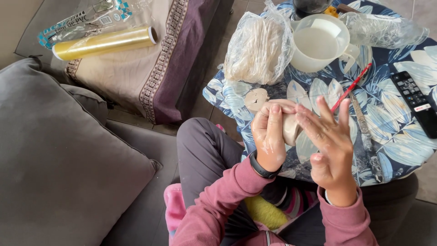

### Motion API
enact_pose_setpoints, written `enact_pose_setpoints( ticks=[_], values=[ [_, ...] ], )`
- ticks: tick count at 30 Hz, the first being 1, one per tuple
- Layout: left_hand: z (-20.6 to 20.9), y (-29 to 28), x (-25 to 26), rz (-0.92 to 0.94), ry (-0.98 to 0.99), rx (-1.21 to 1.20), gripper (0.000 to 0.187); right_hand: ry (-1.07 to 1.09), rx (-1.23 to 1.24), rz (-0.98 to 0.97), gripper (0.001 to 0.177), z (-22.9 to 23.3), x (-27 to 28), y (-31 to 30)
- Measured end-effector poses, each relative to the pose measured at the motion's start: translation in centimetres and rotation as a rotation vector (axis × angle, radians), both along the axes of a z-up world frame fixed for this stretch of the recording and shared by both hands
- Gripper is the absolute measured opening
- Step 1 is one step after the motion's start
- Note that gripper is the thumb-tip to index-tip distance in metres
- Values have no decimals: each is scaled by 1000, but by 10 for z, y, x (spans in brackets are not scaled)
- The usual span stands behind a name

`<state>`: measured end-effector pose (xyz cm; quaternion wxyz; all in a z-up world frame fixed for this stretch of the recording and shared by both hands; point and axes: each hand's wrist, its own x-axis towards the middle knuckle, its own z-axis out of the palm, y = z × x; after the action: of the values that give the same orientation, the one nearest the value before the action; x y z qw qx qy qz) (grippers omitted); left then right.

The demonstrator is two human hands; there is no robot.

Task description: Molding and shaping a piece of clay by hand into a cup-like form.

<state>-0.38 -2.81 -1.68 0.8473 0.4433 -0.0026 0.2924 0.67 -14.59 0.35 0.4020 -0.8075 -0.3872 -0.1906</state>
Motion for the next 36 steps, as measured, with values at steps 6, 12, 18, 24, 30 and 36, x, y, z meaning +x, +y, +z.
enact_pose_setpoints(
  ticks=[6, 12, 18, 24, 30, 36],
  values=[
    [-8, -1, 7, -119, -58, -212, 20, -151, 31, 163, 57, -1, -7, -2],
    [0, 0, 2, -115, -58, -231, 23, -183, 22, 176, 60, 5, -9, -6],
    [-3, 3, 2, 231, -58, 256, 33, -189, 247, 120, 76, -7, 9, 0],
    [24, 2, -10, 308, -237, 164, 15, 505, 642, 382, 74, -12, -9, 14],
    [27, 13, -5, 493, -450, 524, 12, 1246, 1170, 579, 66, -28, -23, 16],
    [35, 13, -4, 110, -314, 918, 23, 1563, 1553, 696, 45, -20, -15, -4]
  ],
)
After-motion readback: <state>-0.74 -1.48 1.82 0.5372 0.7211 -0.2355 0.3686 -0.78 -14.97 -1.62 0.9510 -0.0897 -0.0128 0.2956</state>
